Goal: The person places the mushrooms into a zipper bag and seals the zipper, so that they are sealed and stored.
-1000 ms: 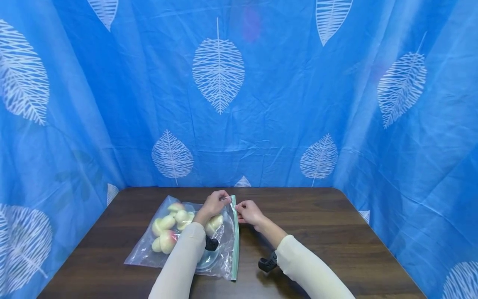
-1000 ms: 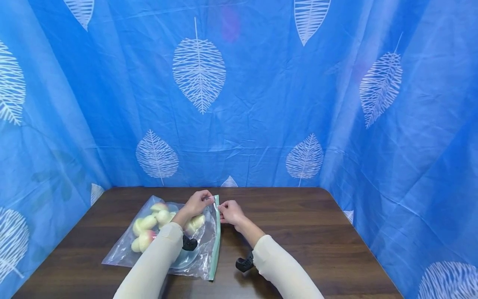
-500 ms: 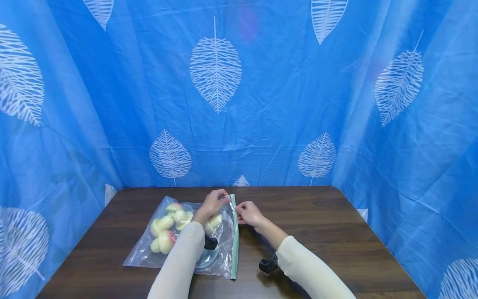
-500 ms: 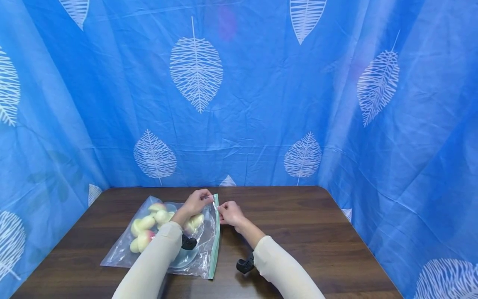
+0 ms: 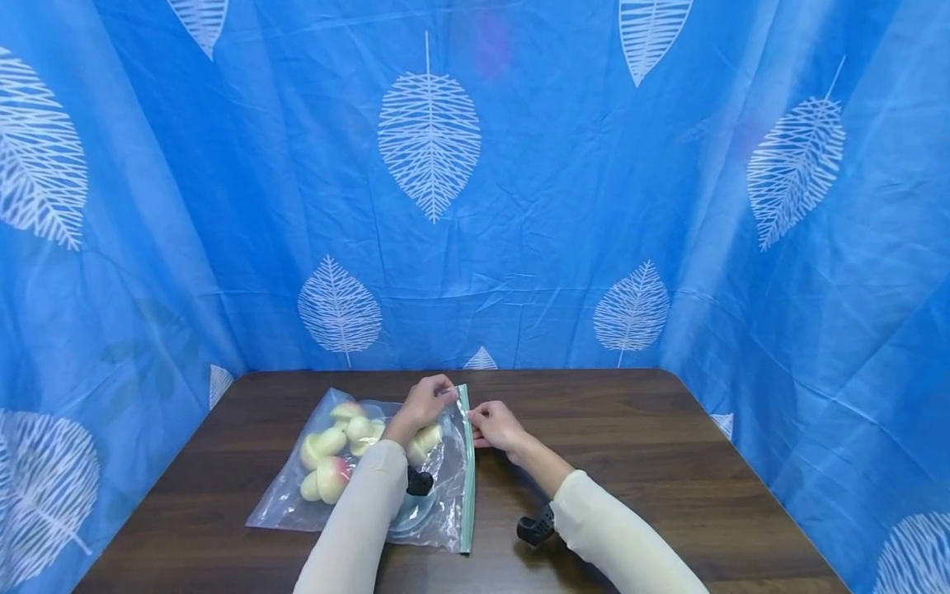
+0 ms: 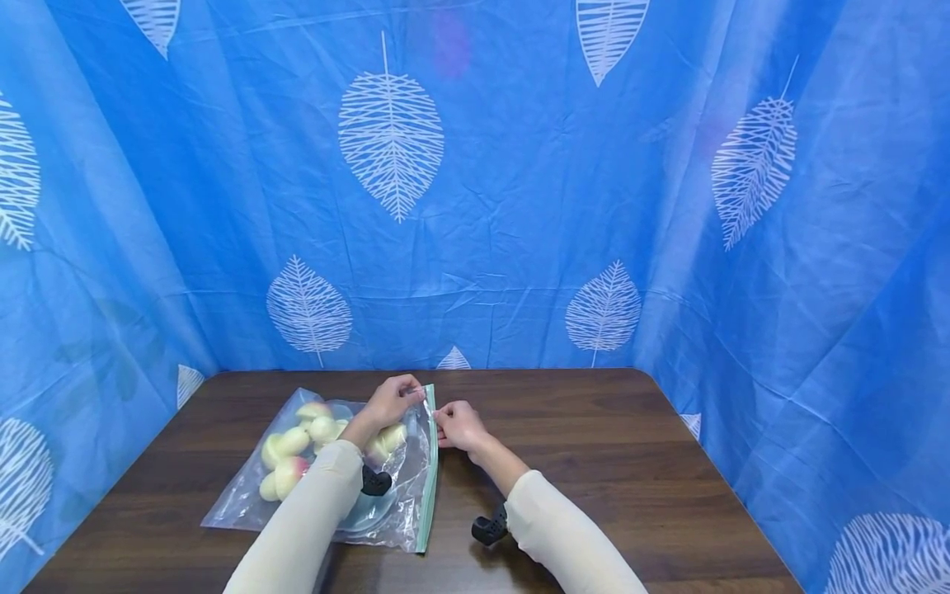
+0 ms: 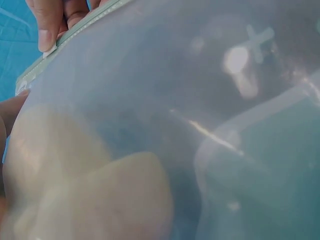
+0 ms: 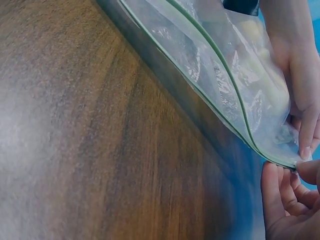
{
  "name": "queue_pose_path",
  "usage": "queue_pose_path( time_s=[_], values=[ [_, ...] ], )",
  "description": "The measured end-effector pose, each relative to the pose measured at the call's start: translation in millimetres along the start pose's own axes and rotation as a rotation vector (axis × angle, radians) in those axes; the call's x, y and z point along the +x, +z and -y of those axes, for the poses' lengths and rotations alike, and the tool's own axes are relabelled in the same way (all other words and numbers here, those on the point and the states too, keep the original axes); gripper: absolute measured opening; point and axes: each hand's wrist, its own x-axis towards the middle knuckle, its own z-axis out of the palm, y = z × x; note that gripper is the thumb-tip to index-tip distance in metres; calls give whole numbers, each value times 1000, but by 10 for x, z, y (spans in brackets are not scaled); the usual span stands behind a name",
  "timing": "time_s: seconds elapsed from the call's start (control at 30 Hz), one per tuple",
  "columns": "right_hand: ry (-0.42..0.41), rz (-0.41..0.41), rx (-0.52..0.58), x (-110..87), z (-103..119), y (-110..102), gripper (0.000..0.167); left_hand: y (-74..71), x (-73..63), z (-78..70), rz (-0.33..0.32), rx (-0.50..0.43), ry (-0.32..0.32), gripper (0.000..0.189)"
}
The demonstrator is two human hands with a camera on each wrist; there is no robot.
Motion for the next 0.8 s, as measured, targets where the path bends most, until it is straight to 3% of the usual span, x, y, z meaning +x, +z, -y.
queue_pose_path(
  time_s=[0.8],
  values=[
    [-7, 9, -12, -73, -26, 7, 22, 16, 0, 7, -15, -15, 5, 10]
  ],
)
